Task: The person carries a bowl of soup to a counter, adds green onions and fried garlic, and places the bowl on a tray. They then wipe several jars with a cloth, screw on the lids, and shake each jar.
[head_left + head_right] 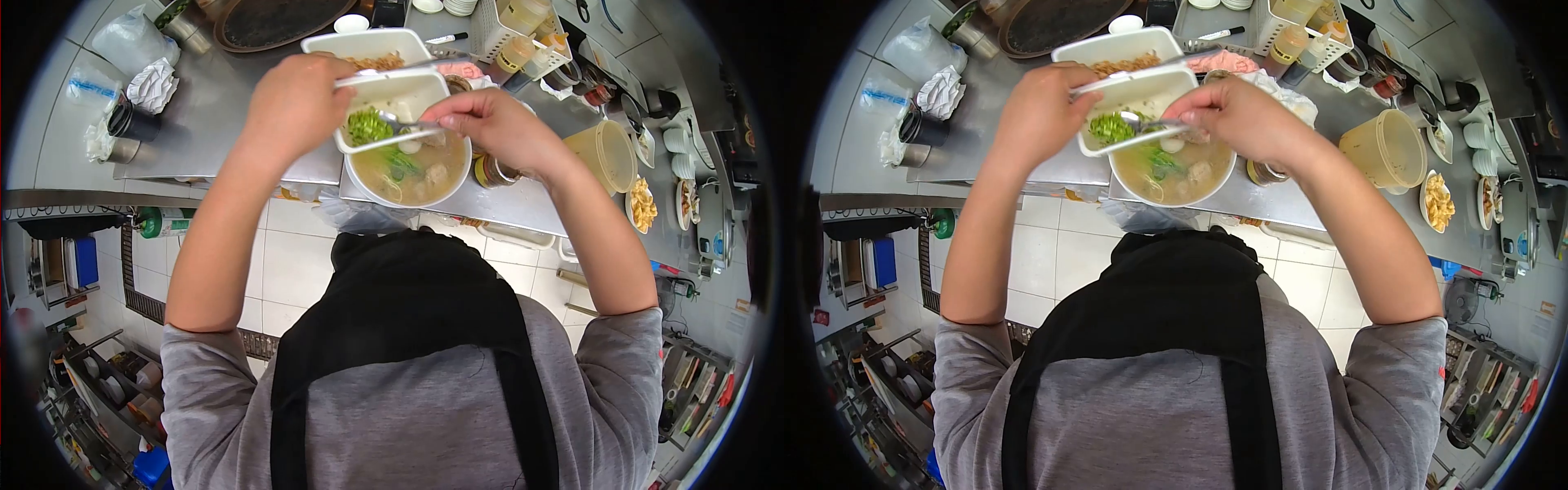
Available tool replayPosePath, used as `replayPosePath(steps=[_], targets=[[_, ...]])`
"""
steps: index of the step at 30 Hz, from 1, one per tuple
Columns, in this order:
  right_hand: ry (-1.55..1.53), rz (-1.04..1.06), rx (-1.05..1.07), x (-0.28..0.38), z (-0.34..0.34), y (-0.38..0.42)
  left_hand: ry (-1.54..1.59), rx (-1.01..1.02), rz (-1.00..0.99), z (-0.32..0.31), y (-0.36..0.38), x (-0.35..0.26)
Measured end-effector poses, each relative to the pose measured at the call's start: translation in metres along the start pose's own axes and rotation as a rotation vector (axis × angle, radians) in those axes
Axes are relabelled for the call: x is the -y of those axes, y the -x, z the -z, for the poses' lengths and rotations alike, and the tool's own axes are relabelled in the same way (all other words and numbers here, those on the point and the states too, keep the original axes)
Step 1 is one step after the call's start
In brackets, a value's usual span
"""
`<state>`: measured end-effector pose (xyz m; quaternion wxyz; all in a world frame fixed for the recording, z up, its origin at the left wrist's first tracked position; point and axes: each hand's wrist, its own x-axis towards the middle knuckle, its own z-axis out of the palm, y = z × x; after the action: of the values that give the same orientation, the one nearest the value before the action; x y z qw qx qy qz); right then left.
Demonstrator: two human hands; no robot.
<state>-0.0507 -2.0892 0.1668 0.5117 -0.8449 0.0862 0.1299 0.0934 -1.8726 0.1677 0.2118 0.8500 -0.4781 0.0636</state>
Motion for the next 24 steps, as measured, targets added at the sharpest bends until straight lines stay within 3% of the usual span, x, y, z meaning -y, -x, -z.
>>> replayPosePath(steps=[2,4,8,10,11,16,18,24], targets=[[-0.102,0.011,-0.101,0.008,0.008,0.009,0.004,0.006,0.066,0.009,0.000,0.012],[-0.046,0.002,-0.106,0.015,0.014,0.020,-0.032,0.009,0.082,0.017,0.002,0.022],[0.221,0.201,-0.318,-0.018,0.004,0.032,-0.096,-0.037,0.153,0.023,0.008,0.047],[1.186,0.458,-0.539,-0.031,-0.015,0.042,-0.089,-0.067,0.212,0.022,0.011,0.056],[1.349,0.588,-0.586,-0.040,-0.022,0.041,-0.087,-0.065,0.210,0.021,0.012,0.058],[1.312,0.553,-0.731,-0.020,0.001,0.049,-0.025,-0.071,0.188,0.017,0.014,0.050],[1.155,0.612,-0.834,0.002,0.008,0.050,0.006,-0.078,0.156,0.013,0.014,0.043],[1.079,0.659,-0.606,0.025,-0.028,0.029,0.168,-0.118,0.009,0.003,0.016,0.011]])
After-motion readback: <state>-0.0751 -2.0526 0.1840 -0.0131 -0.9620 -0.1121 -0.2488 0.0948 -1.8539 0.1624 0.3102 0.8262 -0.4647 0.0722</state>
